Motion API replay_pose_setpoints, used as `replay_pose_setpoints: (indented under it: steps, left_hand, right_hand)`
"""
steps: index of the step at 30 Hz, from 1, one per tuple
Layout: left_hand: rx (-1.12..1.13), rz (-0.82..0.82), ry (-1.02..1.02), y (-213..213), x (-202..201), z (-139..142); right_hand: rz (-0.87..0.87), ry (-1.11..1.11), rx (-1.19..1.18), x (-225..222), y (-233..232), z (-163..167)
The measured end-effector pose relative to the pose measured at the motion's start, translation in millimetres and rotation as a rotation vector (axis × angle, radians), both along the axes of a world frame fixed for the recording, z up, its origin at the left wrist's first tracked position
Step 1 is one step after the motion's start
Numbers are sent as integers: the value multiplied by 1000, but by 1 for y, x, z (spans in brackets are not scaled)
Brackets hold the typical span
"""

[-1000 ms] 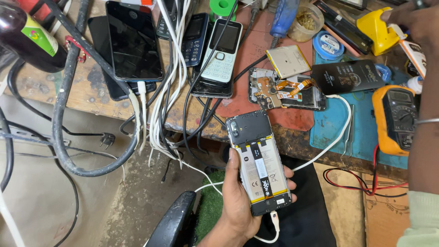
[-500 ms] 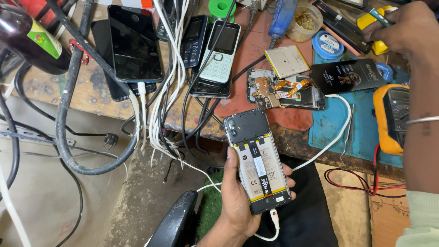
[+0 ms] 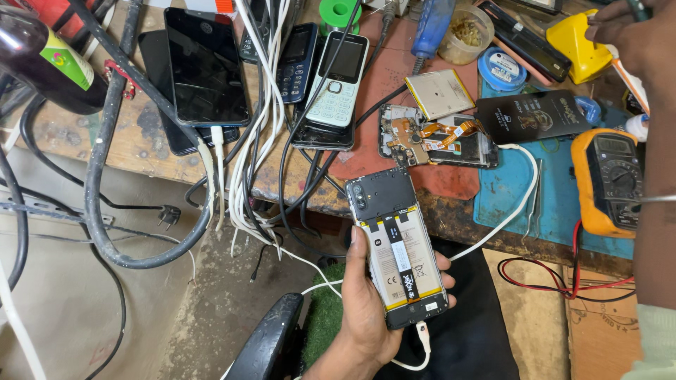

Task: The person uses a screwdriver to remove screws from the back of a disassembled smartphone. They then lift and remove a black metal plate covering the upper part of the phone's internals. The phone remains connected to a white charging cable throughout.

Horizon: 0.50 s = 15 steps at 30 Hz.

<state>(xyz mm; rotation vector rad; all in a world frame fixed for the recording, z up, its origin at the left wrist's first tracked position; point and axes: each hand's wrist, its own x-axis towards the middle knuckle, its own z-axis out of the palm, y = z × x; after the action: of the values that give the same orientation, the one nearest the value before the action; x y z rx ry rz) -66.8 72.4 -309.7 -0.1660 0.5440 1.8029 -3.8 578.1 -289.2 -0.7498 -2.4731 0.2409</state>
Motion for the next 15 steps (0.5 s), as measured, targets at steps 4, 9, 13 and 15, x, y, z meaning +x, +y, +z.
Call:
replay_pose_setpoints:
  steps: [4, 9, 13, 15]
  left_hand:
    - [21, -12, -26, 0, -1, -2]
    - [51, -45, -51, 2, -1, -7]
    - [83, -59, -39, 1, 3, -10]
    - [104, -77, -40, -1, 4, -11]
  right_hand:
    - [77, 250, -264, -18, -100, 46]
    - [316, -115, 7, -16, -246, 79]
    - [739, -162, -112, -28, -295, 77]
    - [640, -347, -170, -31, -304, 76]
